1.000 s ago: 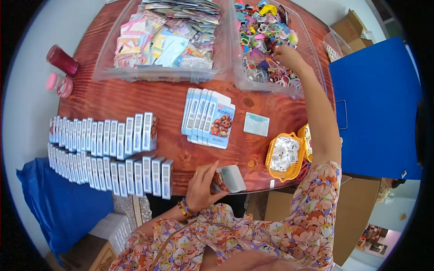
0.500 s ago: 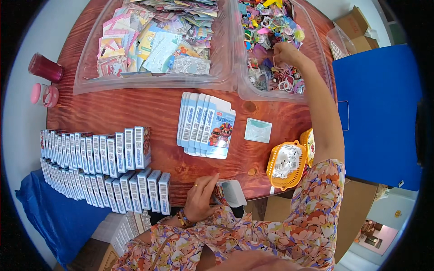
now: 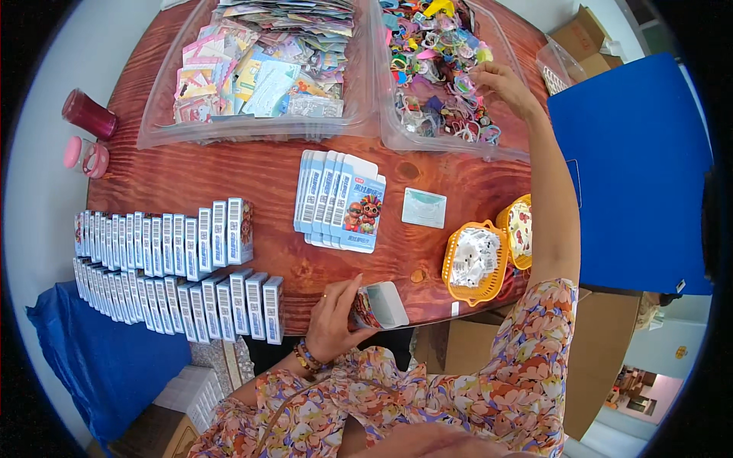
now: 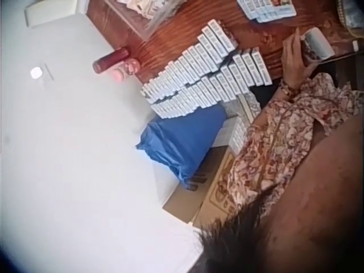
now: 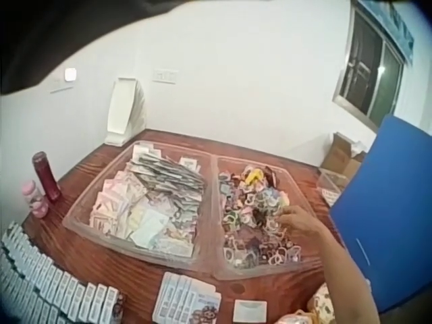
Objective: Sorting and packaging various stickers into stacks and containers on a table.
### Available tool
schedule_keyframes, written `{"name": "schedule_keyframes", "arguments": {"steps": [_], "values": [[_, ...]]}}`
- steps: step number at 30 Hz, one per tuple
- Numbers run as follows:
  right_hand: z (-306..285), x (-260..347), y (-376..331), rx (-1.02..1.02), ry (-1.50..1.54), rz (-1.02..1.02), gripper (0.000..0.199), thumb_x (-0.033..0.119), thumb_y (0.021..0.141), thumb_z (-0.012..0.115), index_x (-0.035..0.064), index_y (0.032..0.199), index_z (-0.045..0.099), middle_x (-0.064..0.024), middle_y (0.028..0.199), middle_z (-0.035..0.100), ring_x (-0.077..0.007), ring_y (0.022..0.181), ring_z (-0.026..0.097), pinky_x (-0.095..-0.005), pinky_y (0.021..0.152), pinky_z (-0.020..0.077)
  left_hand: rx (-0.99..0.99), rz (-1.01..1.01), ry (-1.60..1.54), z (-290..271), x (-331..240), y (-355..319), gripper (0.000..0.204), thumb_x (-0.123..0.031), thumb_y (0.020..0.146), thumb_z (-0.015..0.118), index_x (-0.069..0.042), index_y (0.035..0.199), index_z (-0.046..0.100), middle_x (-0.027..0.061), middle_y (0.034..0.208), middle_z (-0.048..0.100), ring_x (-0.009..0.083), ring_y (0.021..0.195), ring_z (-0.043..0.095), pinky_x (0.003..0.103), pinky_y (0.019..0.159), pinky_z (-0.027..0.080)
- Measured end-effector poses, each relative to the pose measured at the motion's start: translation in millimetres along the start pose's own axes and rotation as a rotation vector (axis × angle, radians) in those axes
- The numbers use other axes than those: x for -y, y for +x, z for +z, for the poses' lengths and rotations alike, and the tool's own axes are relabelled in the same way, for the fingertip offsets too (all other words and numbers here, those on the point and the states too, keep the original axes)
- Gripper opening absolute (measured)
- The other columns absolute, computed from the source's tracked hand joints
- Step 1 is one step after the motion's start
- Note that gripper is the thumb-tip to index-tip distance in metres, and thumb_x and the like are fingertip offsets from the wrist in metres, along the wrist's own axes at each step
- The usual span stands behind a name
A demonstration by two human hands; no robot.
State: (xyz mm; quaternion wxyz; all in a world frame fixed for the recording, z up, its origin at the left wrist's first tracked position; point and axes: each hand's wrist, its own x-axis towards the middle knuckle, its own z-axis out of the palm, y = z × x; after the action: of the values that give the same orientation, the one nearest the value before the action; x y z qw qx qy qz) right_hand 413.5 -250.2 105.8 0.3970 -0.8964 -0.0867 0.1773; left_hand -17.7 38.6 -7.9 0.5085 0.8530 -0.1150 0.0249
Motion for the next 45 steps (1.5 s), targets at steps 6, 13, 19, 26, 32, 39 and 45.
{"name": "schedule_keyframes", "arguments": {"steps": [6,13,19,26,32,39,45], "values": [[19,-2,24,0.020,0.120,0.011,0.016,0.025,0.095,0.063,0.0091,0.097,0.065,0.0026,0.081,0.063,-0.0072,0.069,0.062,-0.0230,0.056,0.0484,0.034,-0.030,-0.034,-1,5,-3,0.103,-0.015,0.060,0.092,0.001,0.147,0.040,0.0200,0.130,0.052,0.0368,0.118,0.055,0.045,0.094,0.049],[14,-8,55,0.176,-0.366,0.074,0.017,0.019,0.092,0.064,0.0075,0.080,0.069,0.0046,0.060,0.055,-0.0040,0.051,0.048,-0.0229,0.046,0.0393,0.038,-0.026,-0.087,0,12,-3,0.105,-0.019,0.056,0.093,0.001,0.146,0.042,0.0199,0.128,0.054,0.0388,0.115,0.056,0.046,0.092,0.050],[45,15,42,0.391,-0.130,-0.009,0.016,0.017,0.090,0.064,0.0048,0.085,0.072,0.0027,0.069,0.063,-0.0046,0.056,0.053,-0.0220,0.050,0.0434,0.064,-0.056,-0.126,-4,11,-3,0.103,-0.021,0.057,0.093,0.002,0.145,0.044,0.0196,0.129,0.055,0.0372,0.116,0.056,0.046,0.092,0.050],[70,9,35,0.484,-0.263,0.014,0.020,0.013,0.086,0.061,0.0000,0.094,0.074,0.0010,0.072,0.064,-0.0065,0.060,0.056,-0.0234,0.049,0.0469,0.057,-0.051,-0.131,-2,13,-1,0.098,-0.024,0.059,0.093,0.003,0.142,0.048,0.0197,0.127,0.057,0.0368,0.115,0.058,0.045,0.090,0.052],[81,0,43,0.357,-0.335,-0.074,0.022,0.021,0.083,0.067,0.0030,0.093,0.074,-0.0110,0.076,0.071,-0.0199,0.073,0.067,-0.0363,0.069,0.0524,0.044,-0.051,-0.127,-2,14,-1,0.096,-0.026,0.058,0.094,0.003,0.139,0.051,0.0200,0.127,0.058,0.0365,0.114,0.059,0.045,0.088,0.053],[96,13,39,0.238,-0.900,-0.326,0.024,0.026,0.082,0.070,0.0114,0.101,0.072,-0.0135,0.087,0.073,-0.0336,0.086,0.070,-0.0438,0.077,0.0551,0.009,-0.046,-0.109,-3,14,1,0.095,-0.028,0.059,0.094,0.003,0.138,0.050,0.0205,0.126,0.059,0.0366,0.112,0.060,0.044,0.087,0.054],[96,18,31,0.248,-0.887,-0.291,0.022,0.020,0.080,0.066,0.0156,0.101,0.072,-0.0107,0.089,0.074,-0.0314,0.085,0.070,-0.0443,0.074,0.0547,0.022,-0.043,-0.127,-2,15,1,0.096,-0.028,0.061,0.093,0.005,0.139,0.049,0.0213,0.125,0.058,0.0370,0.111,0.060,0.045,0.088,0.053]]}}
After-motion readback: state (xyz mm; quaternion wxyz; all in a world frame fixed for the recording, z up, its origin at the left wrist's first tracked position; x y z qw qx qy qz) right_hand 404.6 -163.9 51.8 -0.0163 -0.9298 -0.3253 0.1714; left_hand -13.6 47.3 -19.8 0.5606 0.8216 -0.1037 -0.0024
